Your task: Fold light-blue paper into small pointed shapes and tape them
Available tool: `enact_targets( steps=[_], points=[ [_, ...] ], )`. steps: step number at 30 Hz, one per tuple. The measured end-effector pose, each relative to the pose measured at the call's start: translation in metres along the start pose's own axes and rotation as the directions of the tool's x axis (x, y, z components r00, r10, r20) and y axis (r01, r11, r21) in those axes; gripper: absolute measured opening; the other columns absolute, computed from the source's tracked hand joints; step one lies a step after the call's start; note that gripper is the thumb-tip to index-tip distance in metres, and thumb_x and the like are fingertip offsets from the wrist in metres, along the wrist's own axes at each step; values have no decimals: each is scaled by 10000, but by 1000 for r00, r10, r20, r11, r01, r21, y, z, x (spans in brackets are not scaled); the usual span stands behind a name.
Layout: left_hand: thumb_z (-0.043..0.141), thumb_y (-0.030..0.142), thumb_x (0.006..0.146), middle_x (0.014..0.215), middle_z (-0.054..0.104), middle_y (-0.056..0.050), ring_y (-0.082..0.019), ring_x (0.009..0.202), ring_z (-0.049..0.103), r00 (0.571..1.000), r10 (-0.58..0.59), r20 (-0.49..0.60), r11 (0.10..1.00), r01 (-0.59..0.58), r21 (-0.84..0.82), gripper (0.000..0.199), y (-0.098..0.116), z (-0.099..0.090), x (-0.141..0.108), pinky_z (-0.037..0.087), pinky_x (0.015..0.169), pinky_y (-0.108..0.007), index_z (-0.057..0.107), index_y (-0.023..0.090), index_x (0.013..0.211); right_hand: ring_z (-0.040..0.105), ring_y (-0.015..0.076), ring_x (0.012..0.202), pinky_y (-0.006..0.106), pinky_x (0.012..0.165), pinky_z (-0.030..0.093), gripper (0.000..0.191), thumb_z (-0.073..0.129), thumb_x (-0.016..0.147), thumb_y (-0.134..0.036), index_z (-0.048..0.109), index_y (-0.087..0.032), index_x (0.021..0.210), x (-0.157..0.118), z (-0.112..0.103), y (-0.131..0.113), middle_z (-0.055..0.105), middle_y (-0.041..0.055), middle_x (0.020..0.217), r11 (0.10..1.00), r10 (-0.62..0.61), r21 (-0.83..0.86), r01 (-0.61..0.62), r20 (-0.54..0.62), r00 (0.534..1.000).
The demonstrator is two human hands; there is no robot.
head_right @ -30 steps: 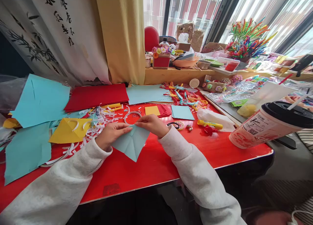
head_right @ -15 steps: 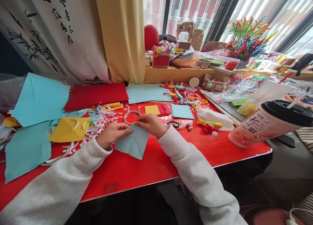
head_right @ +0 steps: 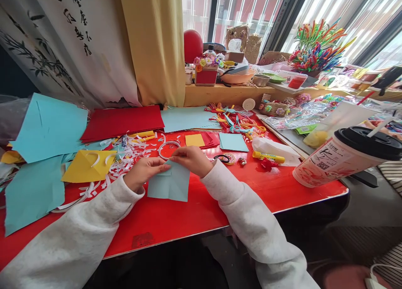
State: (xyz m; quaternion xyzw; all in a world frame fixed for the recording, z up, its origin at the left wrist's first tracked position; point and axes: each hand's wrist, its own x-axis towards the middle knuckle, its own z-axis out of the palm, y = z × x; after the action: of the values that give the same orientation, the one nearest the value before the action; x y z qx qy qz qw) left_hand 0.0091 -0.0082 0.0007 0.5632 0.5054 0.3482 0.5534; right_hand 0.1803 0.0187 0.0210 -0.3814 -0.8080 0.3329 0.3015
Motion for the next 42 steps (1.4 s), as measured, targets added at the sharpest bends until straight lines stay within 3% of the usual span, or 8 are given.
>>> enact_targets(
  steps=[5,11,14,21,24,28,36,42],
  points=[
    [703,331,511,664,630,-11,-141,581,562,992,-83,99,988,95,-119,313,3,3,-2,436,539,-252,629,134,742,551,134,736,253,653,429,261,528,719,-369,616,-134,793,0,-2,-4,619,56,786,991,13,135,-9,-29,999],
    [729,338,467,668,647,-23,-161,577,578,994,-105,-43,974,94,-205,369,7,0,-3,458,552,-283,642,127,757,579,137,762,261,642,487,746,647,627,-271,271,-189,1266,-2,-11,-11,604,49,867,828,243,505,-245,73,967],
    [720,346,487,679,649,-31,-151,583,571,992,-90,-85,975,70,-211,369,10,-1,-4,456,558,-275,645,119,767,586,129,710,269,645,498,743,621,659,-256,237,-195,1292,-3,-12,-10,608,26,801,806,251,521,-280,128,960],
    [713,345,508,763,650,-37,-154,659,566,998,-41,-53,958,24,-284,391,13,-3,-5,447,621,-278,640,135,830,517,174,993,308,837,432,364,407,804,-231,483,-199,1158,-5,-2,-3,557,39,1099,987,-83,133,91,-66,994],
    [718,353,496,743,643,-39,-149,648,562,996,-68,-50,950,49,-308,406,14,-4,-5,436,604,-267,638,125,822,497,150,1036,306,893,386,393,338,820,-158,449,-233,1190,-6,0,-2,531,20,1146,973,-209,-117,200,-65,976],
    [728,368,466,687,633,-21,-144,624,556,996,-70,-51,949,51,-312,420,13,-5,-4,424,586,-257,644,123,796,485,149,1053,291,891,383,395,384,811,-198,433,-196,1203,-8,-1,-5,505,41,1179,946,-294,-144,291,3,956],
    [741,371,416,585,609,5,-115,541,521,999,-43,-25,969,36,-246,410,12,-4,-4,393,514,-219,656,119,728,551,140,877,260,755,441,314,468,766,-366,590,-156,964,-4,7,-7,610,58,947,963,-66,258,82,-69,995],
    [740,363,426,625,619,-8,-138,559,541,997,-71,-29,975,63,-211,409,10,-5,-3,414,522,-243,644,118,740,534,83,655,207,554,430,437,518,741,-316,452,-166,1147,-1,5,1,602,41,821,880,103,454,-138,100,990]
  ],
)
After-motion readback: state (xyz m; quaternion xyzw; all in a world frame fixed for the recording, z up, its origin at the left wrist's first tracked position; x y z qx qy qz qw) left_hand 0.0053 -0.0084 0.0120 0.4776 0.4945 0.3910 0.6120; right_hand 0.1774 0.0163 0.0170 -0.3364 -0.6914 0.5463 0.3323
